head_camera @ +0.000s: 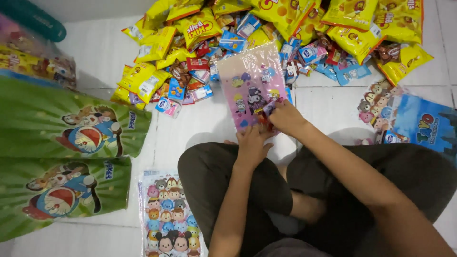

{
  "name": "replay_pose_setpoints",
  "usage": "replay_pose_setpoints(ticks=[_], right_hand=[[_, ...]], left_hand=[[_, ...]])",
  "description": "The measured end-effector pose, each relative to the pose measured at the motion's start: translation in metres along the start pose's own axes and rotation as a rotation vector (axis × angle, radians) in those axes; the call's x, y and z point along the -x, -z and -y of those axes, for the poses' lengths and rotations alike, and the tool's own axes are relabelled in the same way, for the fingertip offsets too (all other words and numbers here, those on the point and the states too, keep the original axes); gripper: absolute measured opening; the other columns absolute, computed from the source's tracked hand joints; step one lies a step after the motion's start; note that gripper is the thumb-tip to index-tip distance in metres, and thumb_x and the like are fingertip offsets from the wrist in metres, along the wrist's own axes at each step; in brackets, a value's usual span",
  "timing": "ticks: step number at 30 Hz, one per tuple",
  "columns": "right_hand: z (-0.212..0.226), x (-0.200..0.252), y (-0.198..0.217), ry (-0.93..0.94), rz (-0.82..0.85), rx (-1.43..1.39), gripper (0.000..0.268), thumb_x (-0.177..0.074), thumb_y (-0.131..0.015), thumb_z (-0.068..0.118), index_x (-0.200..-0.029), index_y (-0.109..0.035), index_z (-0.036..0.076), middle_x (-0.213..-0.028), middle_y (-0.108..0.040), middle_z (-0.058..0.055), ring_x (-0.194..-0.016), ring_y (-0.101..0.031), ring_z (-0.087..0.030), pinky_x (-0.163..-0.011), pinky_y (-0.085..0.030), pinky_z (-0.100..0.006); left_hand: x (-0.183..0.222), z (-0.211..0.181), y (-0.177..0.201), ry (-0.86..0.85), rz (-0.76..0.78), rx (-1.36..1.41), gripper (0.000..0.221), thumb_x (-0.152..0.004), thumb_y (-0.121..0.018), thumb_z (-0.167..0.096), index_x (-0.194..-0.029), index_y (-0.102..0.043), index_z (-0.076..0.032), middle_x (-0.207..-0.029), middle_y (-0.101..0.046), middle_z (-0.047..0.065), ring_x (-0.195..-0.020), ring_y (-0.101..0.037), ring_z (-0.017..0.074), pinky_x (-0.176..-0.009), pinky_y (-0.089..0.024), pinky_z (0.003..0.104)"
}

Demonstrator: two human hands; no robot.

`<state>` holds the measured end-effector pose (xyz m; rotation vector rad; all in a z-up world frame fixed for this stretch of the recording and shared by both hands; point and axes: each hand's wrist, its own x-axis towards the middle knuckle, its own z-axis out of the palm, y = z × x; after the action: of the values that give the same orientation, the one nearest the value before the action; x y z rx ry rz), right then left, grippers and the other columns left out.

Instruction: The person is sorting and packing various small snack bags and items into decorative gift bags on the floor.

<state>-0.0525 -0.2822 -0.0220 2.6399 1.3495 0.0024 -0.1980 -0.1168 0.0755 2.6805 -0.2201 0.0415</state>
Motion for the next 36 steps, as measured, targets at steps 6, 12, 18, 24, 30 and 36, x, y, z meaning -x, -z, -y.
replay_pose_setpoints(ticks=[6, 12, 18, 24, 30, 36], right_hand=[[-0.003, 0.018, 0.105, -0.200, -0.237, -0.474, 0.012, -0.095, -0.067, 0.017, -0.105, -0.074, 0.017, -0.098, -0.075, -0.010, -0.099, -0.069, -0.033, -0.082, -0.055, -0.045], [-0.014, 0.044, 0.053, -0.527, -0.133, -0.797, 0.031, -0.083, -0.074, 0.006, -0.113, -0.070, 0.006, -0.104, -0.072, -0.018, -0.101, -0.070, -0.038, -0.087, -0.058, -0.047], [-0.001, 0.040, 0.032, -0.613, -0.205, -0.791, 0.011, -0.089, -0.078, 0.016, -0.099, -0.074, 0.013, -0.092, -0.072, -0.010, -0.092, -0.071, -0.031, -0.082, -0.060, -0.041], [-0.009, 0.055, 0.002, -0.733, -0.369, -1.143, 0.007, -0.096, -0.072, 0.008, -0.098, -0.069, 0.014, -0.094, -0.069, -0.015, -0.094, -0.069, -0.040, -0.086, -0.057, -0.046], [-0.031, 0.084, -0.077, -0.991, -0.444, -1.310, 0.009, -0.099, -0.072, 0.011, -0.102, -0.069, 0.019, -0.105, -0.067, -0.015, -0.097, -0.068, -0.037, -0.089, -0.055, -0.044], [-0.018, 0.100, 0.025, -0.919, -0.698, -1.163, 0.011, -0.094, -0.077, 0.009, -0.101, -0.071, 0.013, -0.101, -0.068, -0.014, -0.098, -0.068, -0.038, -0.089, -0.054, -0.048]], left_hand=[[0.000, 0.012, 0.038, 0.399, -0.085, 0.322, 0.050, -0.077, -0.077, -0.009, -0.123, -0.060, -0.016, -0.120, -0.052, 0.016, -0.110, -0.055, 0.0428, -0.089, -0.049, 0.062], [-0.001, 0.033, 0.000, 0.538, -0.007, 0.260, 0.028, -0.088, -0.062, 0.002, -0.110, -0.059, -0.014, -0.102, -0.061, 0.009, -0.101, -0.067, 0.0352, -0.086, -0.053, 0.050], [-0.004, 0.052, -0.023, 0.592, -0.045, 0.226, 0.010, -0.087, -0.073, -0.010, -0.089, -0.065, -0.016, -0.085, -0.065, 0.006, -0.090, -0.072, 0.0321, -0.080, -0.058, 0.047], [-0.001, 0.063, -0.043, 0.537, -0.174, 0.083, 0.017, -0.086, -0.071, -0.011, -0.079, -0.058, -0.019, -0.079, -0.060, 0.002, -0.084, -0.070, 0.0274, -0.077, -0.058, 0.040], [-0.016, 0.071, -0.022, 0.681, -0.139, 0.412, 0.008, -0.091, -0.068, -0.013, -0.088, -0.063, -0.019, -0.095, -0.071, 0.004, -0.102, -0.071, 0.0273, -0.093, -0.054, 0.040], [-0.009, 0.020, 0.052, 0.517, -0.344, 0.381, 0.012, -0.087, -0.071, -0.008, -0.093, -0.064, -0.015, -0.101, -0.065, 0.009, -0.110, -0.066, 0.0351, -0.099, -0.051, 0.046]])
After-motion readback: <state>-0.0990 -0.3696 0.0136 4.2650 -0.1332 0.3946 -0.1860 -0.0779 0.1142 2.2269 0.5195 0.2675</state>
